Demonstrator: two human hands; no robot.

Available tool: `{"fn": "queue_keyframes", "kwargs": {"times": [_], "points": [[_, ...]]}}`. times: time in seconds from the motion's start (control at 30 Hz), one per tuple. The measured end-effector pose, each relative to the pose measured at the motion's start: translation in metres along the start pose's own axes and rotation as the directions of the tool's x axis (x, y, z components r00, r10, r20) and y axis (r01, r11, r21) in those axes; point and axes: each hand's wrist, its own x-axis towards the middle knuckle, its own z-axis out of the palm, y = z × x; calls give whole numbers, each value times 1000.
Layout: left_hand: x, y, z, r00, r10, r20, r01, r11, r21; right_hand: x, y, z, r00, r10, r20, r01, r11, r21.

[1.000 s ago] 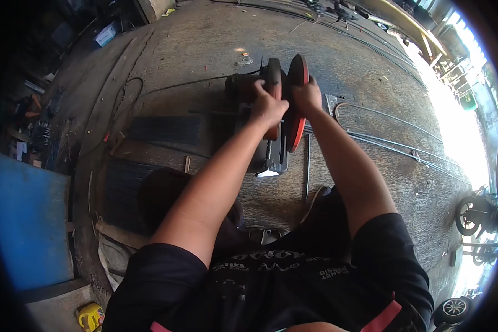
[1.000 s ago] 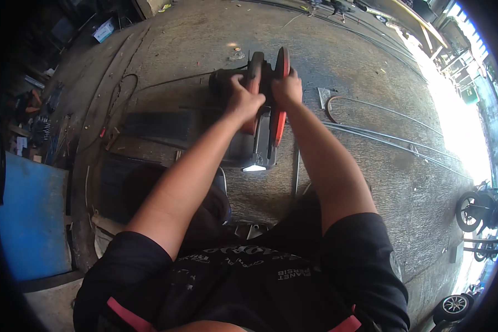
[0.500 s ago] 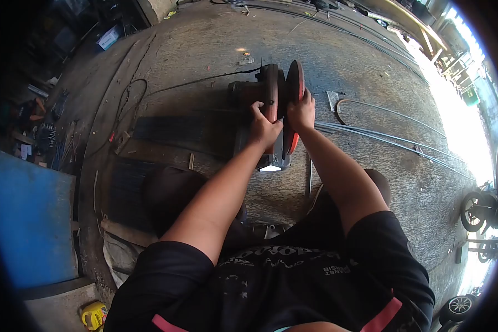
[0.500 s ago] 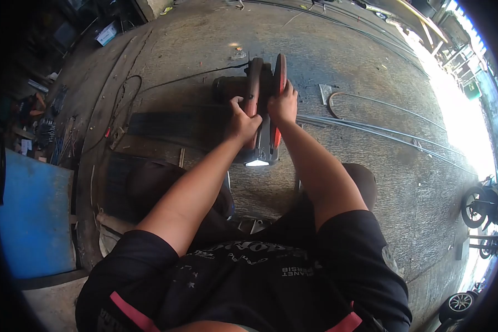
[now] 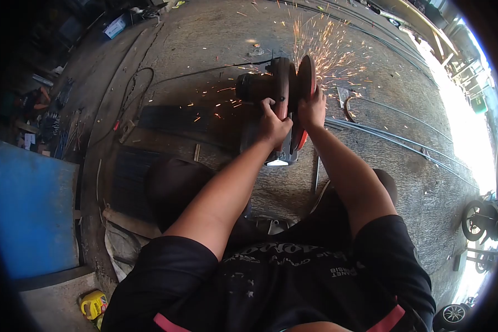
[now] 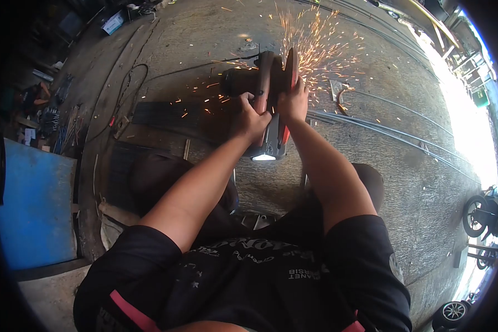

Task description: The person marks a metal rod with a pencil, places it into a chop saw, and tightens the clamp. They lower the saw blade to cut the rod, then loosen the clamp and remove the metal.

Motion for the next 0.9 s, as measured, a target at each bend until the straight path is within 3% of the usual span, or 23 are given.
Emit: {"fn": "queue_keyframes", "kwargs": {"times": [0.1,0.17,0.6,0.7,0.8,0.9], "points": [[2,-10,7,996,74,-43,-74,997,-19,1,5,3,1000,-9,3,9,1000,-22],[4,-19,12,969,207,-132,-215,975,-50,1,7,4,1000,-26,-12,26,1000,-3],[2,-13,8,992,107,-62,-113,989,-97,2,10,6,1000,-14,5,14,1000,-20],[3,-16,9,992,108,-68,-110,994,-20,2,13,9,997,-64,-40,64,998,4],[9,-31,17,977,190,-94,-194,980,-43,3,9,8,998,-45,-49,44,999,-18],[6,-24,13,995,103,-12,-104,978,-180,0,8,6,999,-32,-34,32,999,17]]}}
